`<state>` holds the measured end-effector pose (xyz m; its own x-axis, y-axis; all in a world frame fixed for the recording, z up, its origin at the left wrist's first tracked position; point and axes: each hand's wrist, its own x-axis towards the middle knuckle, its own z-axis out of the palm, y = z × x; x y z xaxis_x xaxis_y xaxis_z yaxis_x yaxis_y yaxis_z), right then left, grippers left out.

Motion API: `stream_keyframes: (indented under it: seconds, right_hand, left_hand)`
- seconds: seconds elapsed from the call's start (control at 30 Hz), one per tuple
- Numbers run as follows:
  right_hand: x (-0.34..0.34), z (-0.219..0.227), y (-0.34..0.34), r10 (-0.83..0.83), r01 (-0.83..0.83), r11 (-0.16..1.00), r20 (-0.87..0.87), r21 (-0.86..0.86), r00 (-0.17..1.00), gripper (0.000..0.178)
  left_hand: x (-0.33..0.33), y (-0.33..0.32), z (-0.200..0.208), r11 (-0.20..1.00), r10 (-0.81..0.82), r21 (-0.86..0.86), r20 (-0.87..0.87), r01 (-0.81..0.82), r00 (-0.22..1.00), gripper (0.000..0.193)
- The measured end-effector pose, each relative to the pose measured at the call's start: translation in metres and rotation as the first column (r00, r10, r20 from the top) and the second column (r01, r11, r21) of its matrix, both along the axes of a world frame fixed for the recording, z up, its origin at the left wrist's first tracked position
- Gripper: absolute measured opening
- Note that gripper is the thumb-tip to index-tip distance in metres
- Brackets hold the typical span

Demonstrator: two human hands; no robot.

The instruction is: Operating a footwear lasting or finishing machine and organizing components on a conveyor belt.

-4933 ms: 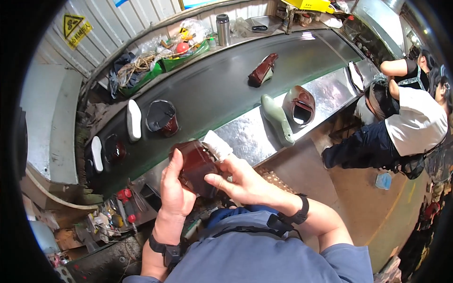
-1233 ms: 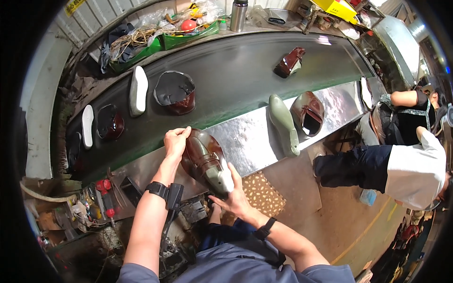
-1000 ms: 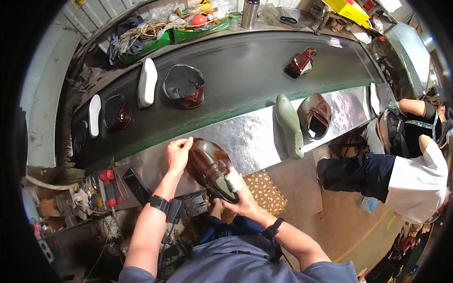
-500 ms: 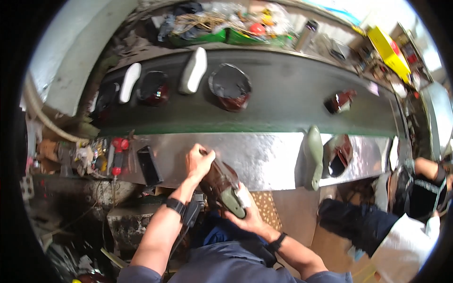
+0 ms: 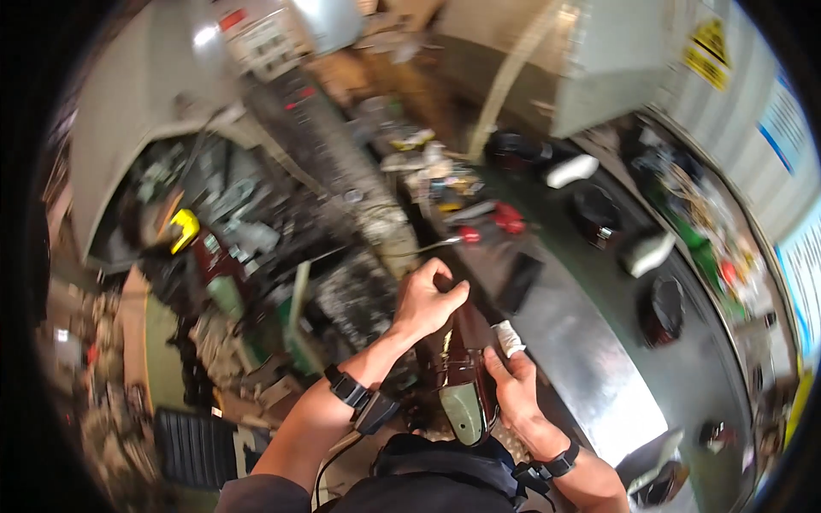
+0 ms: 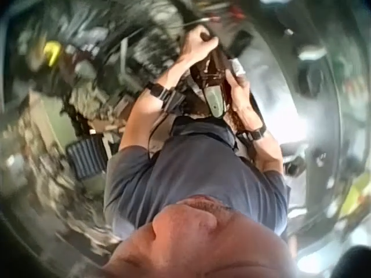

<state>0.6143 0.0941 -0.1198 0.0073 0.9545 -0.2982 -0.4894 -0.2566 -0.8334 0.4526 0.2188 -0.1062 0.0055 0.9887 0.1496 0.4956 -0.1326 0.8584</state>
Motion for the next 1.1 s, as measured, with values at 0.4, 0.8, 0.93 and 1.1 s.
stream_keyframes:
  seconds: [0.4,0.8,0.93,1.1]
  right_hand:
    - [-0.253,0.034,0.012,0.247,-0.242,0.969,-0.095,0.053,0.964,0.020]
    - [-0.380,0.056,0.030,0.326,-0.325,0.945,-0.020,0.024,0.945,0.033]
    - [-0.416,0.036,0.053,0.343,-0.344,0.938,-0.238,0.036,0.909,0.041]
    - [-0.452,0.020,0.079,0.363,-0.384,0.923,-0.283,-0.020,0.888,0.030]
  left_hand:
    - [-0.368,-0.057,0.008,0.331,0.907,0.496,0.067,-0.803,0.415,0.087]
    - [-0.450,-0.187,-0.078,0.847,0.406,0.330,0.106,-0.417,0.908,0.080]
    - [-0.439,-0.187,-0.019,0.965,0.132,-0.009,0.880,-0.262,0.456,0.051]
    - [-0.414,-0.151,0.026,0.868,0.365,-0.281,0.920,-0.410,0.143,0.022]
